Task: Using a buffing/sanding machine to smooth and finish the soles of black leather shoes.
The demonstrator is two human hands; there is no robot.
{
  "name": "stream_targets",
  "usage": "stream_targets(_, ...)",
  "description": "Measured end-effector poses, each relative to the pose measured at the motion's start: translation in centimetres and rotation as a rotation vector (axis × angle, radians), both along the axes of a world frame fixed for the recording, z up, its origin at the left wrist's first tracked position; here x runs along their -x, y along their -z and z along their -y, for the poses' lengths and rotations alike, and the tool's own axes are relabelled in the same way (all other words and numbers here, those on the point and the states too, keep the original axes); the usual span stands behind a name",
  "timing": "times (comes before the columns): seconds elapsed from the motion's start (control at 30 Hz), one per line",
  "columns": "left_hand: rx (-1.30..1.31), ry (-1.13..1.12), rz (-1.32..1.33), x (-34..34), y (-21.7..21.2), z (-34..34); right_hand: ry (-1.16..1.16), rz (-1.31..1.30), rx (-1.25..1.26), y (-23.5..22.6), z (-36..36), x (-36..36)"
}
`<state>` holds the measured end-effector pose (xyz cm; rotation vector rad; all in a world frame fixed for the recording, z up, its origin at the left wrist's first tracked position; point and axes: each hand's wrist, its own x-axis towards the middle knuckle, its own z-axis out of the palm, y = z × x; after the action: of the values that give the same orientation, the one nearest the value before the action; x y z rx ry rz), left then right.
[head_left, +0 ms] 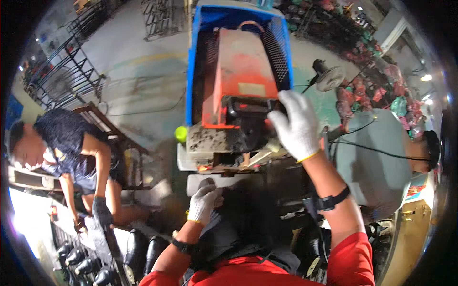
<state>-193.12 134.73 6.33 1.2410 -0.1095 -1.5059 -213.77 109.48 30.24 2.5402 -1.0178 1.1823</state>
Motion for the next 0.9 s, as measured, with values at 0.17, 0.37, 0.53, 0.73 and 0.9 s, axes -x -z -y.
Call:
stream_targets(0.17,0.398,0.410,0.183,4.5,-4.4,3.4,-0.212,-0.122,-0.101,2.5,1.9,-1.1)
stream_targets(0.37,0.457,0.365,-0.280,12.5,0.8,10.6,-0.282,-0.211,-0.084,3.2,3.4,-2.6)
stream_targets(0.53,0.666,0.298,0.034,14.2,1.0,14.0,-0.211,-0.350,-0.215,5.9,3.3,-5.5)
stream_targets(0.73,0.216,0.106,-0.355,8.1,-0.6,7.9,-0.192,-0.359,-0.139,6.6,4.2,-5.9)
stream_targets(0.9,0.155,0.101,-0.051,6.5,-2.8,6.1,-0.309,-0.259,-0.120,5.1,4.6,-4.9)
